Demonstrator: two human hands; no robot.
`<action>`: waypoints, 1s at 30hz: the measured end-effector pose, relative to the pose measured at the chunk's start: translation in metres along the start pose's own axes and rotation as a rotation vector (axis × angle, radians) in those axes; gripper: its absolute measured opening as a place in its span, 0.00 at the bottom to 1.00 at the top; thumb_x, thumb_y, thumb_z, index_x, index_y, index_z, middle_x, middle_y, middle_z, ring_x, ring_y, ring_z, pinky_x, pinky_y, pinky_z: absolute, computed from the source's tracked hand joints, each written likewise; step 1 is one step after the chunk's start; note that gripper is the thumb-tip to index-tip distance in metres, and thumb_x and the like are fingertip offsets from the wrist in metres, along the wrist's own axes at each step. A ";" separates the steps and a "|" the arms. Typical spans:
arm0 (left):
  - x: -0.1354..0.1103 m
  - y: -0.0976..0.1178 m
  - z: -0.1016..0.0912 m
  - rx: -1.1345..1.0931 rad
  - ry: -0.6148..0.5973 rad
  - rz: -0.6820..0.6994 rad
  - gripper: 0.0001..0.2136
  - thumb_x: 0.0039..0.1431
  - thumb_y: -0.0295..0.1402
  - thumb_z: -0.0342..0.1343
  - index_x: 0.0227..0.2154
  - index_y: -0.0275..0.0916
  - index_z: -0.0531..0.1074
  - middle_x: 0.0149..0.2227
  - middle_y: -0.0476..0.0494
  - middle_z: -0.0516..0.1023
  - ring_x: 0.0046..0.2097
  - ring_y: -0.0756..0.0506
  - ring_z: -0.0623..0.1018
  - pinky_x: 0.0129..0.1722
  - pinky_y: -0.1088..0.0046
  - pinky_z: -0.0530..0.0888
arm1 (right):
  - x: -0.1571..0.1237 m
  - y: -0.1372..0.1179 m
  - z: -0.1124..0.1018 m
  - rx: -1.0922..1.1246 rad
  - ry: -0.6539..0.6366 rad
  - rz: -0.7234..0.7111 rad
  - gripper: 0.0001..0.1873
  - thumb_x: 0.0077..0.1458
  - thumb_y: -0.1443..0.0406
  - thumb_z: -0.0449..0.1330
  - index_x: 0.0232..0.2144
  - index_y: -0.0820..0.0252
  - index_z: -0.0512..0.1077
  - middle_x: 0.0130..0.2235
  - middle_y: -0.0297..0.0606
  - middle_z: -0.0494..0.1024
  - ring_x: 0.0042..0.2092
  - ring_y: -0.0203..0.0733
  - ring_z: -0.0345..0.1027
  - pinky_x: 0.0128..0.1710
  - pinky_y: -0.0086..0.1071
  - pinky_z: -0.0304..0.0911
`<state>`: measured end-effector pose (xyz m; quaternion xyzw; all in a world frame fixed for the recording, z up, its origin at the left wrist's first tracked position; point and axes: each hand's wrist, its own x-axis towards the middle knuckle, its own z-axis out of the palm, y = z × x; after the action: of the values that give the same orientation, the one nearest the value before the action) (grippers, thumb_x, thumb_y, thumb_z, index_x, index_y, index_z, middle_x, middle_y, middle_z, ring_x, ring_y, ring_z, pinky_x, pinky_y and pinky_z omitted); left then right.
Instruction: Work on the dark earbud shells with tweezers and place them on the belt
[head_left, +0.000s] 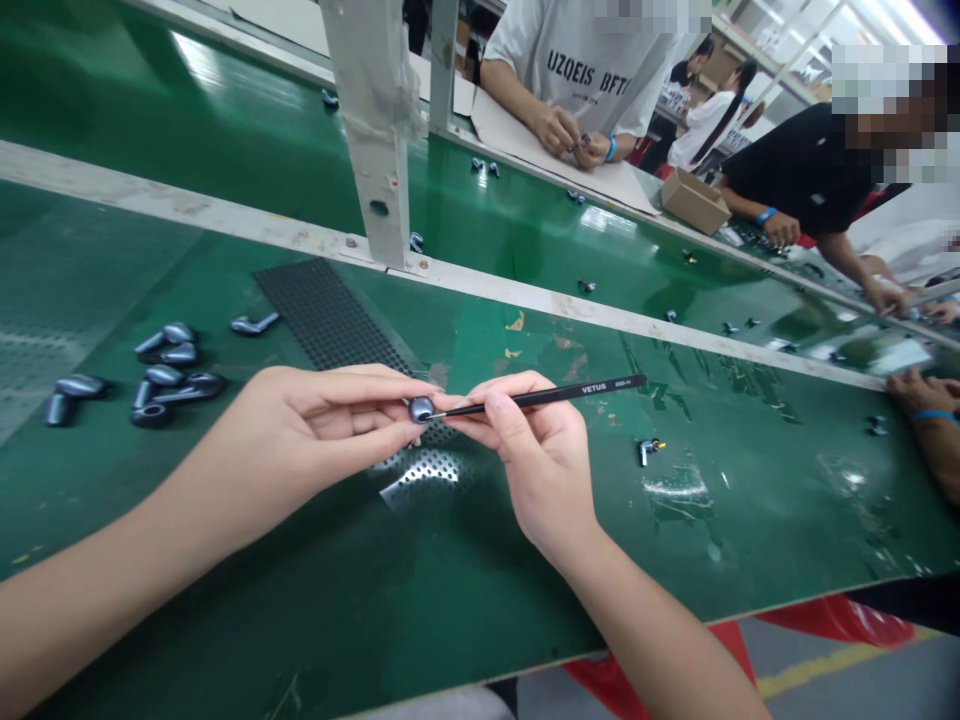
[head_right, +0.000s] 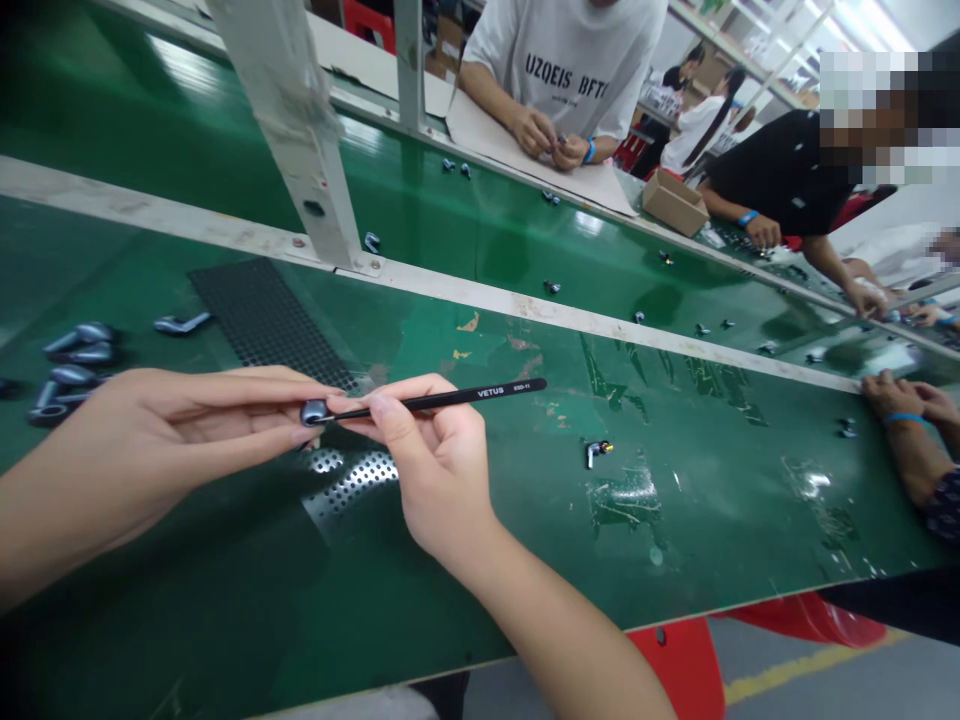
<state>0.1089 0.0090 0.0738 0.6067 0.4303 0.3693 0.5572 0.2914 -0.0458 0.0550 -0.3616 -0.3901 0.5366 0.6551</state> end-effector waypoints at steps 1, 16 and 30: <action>0.000 0.000 0.000 0.002 -0.001 0.000 0.10 0.46 0.35 0.70 0.34 0.48 0.91 0.39 0.46 0.91 0.37 0.44 0.91 0.40 0.82 0.83 | 0.000 0.000 0.000 0.010 -0.002 -0.004 0.08 0.66 0.60 0.71 0.35 0.55 0.80 0.35 0.31 0.88 0.41 0.39 0.89 0.49 0.31 0.86; 0.001 0.000 0.000 -0.007 0.006 -0.020 0.09 0.45 0.36 0.70 0.32 0.49 0.90 0.37 0.47 0.91 0.36 0.43 0.90 0.38 0.80 0.84 | -0.003 -0.005 0.005 -0.012 0.010 -0.063 0.06 0.68 0.64 0.70 0.36 0.55 0.83 0.35 0.31 0.86 0.42 0.36 0.89 0.49 0.28 0.84; 0.001 0.003 0.002 0.012 0.018 -0.055 0.10 0.44 0.37 0.71 0.32 0.46 0.90 0.38 0.45 0.91 0.37 0.42 0.90 0.41 0.75 0.86 | -0.003 -0.005 0.003 -0.128 0.030 -0.055 0.09 0.66 0.58 0.70 0.34 0.54 0.79 0.35 0.32 0.84 0.41 0.40 0.88 0.48 0.35 0.86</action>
<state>0.1119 0.0094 0.0762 0.5948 0.4540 0.3565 0.5595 0.2904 -0.0498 0.0609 -0.4000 -0.4236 0.4869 0.6508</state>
